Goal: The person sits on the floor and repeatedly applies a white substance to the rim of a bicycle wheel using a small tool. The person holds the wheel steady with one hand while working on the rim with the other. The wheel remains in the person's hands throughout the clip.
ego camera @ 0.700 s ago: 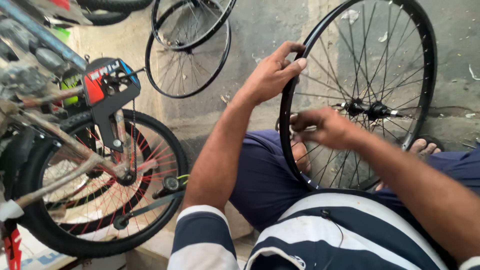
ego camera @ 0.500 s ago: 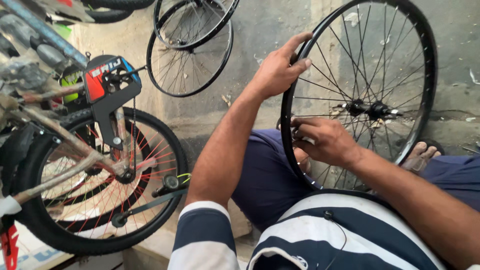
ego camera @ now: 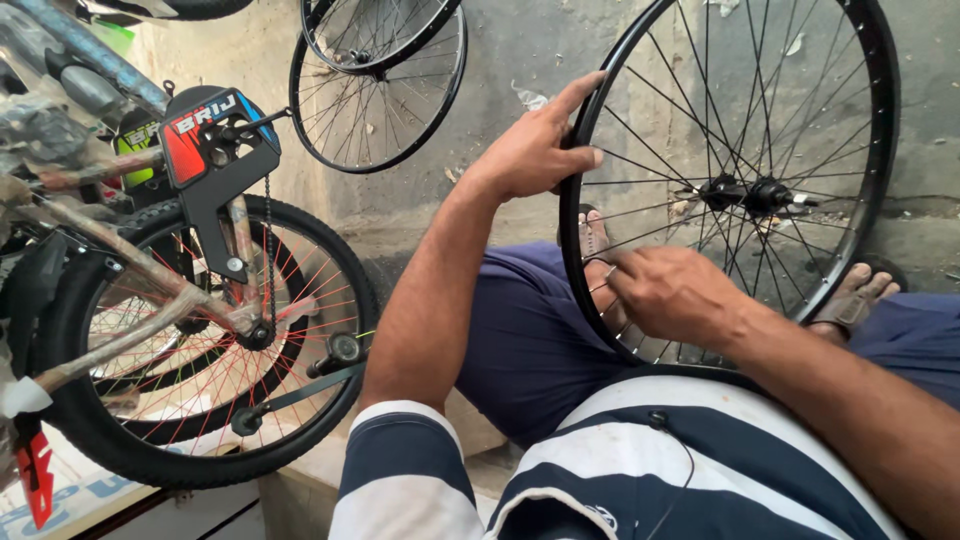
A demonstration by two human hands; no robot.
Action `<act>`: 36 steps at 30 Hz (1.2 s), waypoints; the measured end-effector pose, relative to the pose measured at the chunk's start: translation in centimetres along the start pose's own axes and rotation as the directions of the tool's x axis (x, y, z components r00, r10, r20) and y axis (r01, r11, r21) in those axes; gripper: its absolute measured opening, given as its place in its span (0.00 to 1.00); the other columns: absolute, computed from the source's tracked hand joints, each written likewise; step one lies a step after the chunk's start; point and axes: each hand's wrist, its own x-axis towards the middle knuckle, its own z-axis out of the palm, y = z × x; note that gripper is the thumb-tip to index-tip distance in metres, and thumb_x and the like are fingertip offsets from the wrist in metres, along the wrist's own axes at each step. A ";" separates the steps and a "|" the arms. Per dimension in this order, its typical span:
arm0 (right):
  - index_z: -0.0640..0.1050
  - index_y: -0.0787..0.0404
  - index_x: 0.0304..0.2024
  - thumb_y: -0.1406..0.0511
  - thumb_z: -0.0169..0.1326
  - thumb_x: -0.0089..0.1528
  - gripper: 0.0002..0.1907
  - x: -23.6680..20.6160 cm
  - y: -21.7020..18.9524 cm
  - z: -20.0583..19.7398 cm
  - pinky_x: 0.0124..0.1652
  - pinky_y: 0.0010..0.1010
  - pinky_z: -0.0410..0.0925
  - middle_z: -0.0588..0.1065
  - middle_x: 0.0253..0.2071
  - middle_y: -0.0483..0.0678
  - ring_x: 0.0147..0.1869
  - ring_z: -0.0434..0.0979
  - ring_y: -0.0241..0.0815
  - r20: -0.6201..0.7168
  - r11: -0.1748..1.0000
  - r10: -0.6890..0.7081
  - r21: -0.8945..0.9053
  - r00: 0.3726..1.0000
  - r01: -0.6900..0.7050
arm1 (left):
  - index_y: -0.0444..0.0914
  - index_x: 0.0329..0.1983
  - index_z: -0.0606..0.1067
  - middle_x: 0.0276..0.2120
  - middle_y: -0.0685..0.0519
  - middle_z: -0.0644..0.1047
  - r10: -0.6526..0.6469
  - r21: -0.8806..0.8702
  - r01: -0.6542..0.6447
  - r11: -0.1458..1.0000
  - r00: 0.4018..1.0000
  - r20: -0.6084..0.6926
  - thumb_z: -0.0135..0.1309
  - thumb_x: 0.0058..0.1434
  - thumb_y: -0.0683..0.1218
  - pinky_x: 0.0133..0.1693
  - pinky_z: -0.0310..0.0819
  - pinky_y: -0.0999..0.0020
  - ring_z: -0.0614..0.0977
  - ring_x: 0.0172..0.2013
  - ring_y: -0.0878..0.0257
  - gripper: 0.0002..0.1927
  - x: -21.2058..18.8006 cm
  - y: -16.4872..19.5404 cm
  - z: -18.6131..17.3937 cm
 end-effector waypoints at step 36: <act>0.83 0.65 0.43 0.63 0.62 0.63 0.12 3.7 7.4 1.4 0.47 0.34 0.75 0.82 0.42 0.51 0.47 0.82 0.41 0.088 0.357 0.338 0.910 0.937 -0.214 | 0.48 0.70 0.64 0.28 0.50 0.80 -0.007 0.051 0.011 0.999 0.997 -0.072 0.51 0.68 0.55 0.31 0.82 0.63 0.84 0.27 0.61 0.28 1.9 1.3 -1.3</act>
